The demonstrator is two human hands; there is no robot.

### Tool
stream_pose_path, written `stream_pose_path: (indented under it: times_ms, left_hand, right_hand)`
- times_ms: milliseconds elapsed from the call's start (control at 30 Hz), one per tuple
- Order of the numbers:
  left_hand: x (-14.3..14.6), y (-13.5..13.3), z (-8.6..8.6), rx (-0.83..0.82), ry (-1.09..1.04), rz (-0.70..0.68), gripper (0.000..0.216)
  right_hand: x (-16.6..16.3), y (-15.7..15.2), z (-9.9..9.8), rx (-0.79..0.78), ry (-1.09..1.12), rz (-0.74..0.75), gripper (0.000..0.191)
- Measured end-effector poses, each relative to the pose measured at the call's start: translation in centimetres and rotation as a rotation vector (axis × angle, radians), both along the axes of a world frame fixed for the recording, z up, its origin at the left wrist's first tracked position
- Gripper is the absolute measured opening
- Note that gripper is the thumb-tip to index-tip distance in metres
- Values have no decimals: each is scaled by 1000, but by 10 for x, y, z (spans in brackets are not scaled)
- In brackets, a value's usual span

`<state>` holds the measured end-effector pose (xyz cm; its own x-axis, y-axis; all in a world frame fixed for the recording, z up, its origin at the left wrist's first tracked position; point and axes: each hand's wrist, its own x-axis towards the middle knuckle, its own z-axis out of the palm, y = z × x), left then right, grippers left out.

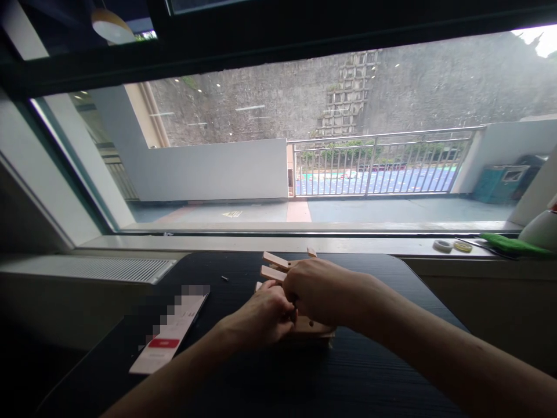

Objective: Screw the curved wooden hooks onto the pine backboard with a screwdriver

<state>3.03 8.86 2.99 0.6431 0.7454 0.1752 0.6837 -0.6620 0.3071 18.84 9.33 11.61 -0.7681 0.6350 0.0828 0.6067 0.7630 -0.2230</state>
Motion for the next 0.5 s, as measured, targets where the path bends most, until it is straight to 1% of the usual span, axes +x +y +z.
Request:
stream_pose_path:
  times_ms: [67, 133, 267, 333, 400, 500]
  left_hand:
    - [1, 0, 1, -7, 8, 2, 14]
    - [1, 1, 1, -11, 13, 0, 14]
    - [3, 1, -1, 11, 37, 32, 14]
    - [4, 0, -2, 27, 50, 63, 13]
    - [4, 0, -3, 22, 54, 71, 11]
    - [3, 0, -2, 8, 41, 45, 11]
  right_hand:
    - [-3, 0, 4, -30, -82, 68, 16]
    - [-8, -1, 8, -28, -147, 93, 17]
    - [-15, -1, 14, 19, -260, 50, 18]
    - [-15, 0, 16, 16, -308, 21, 19]
    - [-14, 1, 19, -17, -337, 14, 15]
    - [-11, 2, 22, -88, -333, 31, 10]
